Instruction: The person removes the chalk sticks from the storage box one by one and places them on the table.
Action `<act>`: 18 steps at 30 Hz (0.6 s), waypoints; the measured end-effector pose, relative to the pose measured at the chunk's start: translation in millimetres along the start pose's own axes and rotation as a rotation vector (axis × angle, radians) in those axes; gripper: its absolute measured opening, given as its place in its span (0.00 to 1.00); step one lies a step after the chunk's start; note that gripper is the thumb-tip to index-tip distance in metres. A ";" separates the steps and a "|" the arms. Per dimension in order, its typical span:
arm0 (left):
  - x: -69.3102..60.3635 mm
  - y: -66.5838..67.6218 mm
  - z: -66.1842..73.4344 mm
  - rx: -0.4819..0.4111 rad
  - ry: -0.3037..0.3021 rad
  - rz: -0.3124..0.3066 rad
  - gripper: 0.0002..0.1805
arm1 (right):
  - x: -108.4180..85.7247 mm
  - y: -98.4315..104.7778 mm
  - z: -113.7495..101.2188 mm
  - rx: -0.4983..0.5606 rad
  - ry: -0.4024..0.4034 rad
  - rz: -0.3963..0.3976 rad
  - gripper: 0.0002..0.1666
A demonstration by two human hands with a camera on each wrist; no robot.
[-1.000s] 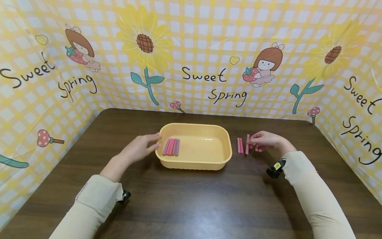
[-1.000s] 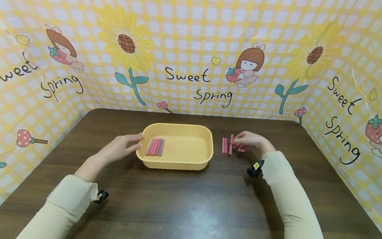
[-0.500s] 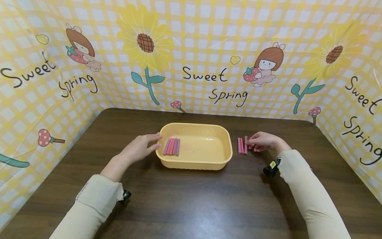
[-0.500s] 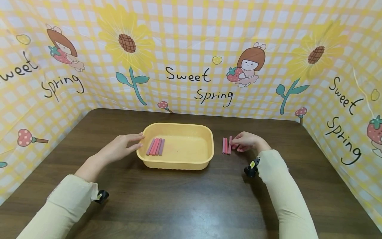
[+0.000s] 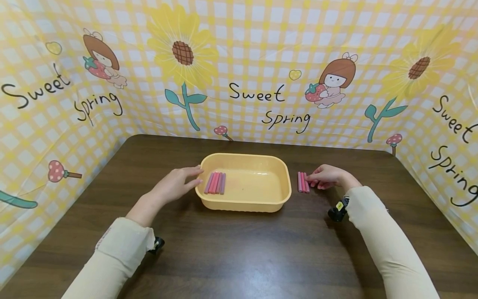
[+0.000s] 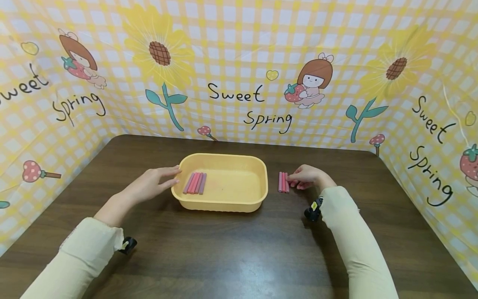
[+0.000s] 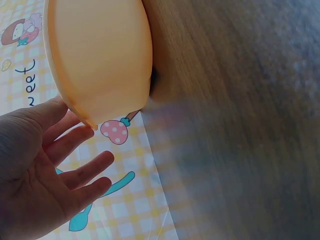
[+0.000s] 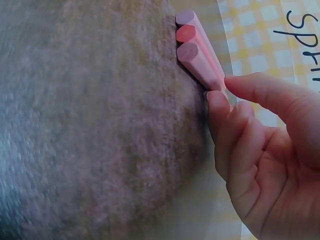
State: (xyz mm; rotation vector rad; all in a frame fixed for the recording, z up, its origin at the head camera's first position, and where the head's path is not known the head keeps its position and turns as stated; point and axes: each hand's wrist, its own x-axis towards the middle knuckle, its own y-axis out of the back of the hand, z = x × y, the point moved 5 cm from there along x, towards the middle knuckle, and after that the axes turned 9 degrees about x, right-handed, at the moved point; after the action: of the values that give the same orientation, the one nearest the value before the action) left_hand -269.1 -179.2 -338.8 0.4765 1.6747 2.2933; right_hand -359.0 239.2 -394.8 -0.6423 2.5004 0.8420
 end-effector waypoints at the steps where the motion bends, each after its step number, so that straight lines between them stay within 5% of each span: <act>1: 0.1 0.3 -0.1 0.000 0.001 0.000 0.23 | -0.3 0.5 -0.1 -0.002 -0.001 0.004 0.17; 8: -0.4 0.6 -0.2 -0.003 0.006 -0.003 0.23 | -5.7 4.2 -9.6 -0.005 0.029 0.015 0.16; 18: -0.4 0.6 -0.6 -0.009 0.004 0.000 0.23 | -16.6 -5.6 -51.8 -0.069 0.140 -0.021 0.21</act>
State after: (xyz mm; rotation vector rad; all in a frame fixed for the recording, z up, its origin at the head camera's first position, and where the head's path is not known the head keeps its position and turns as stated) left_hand -269.0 -180.1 -338.4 0.4701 1.6649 2.3022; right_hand -355.1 206.7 -351.1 -0.7742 2.5928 0.9076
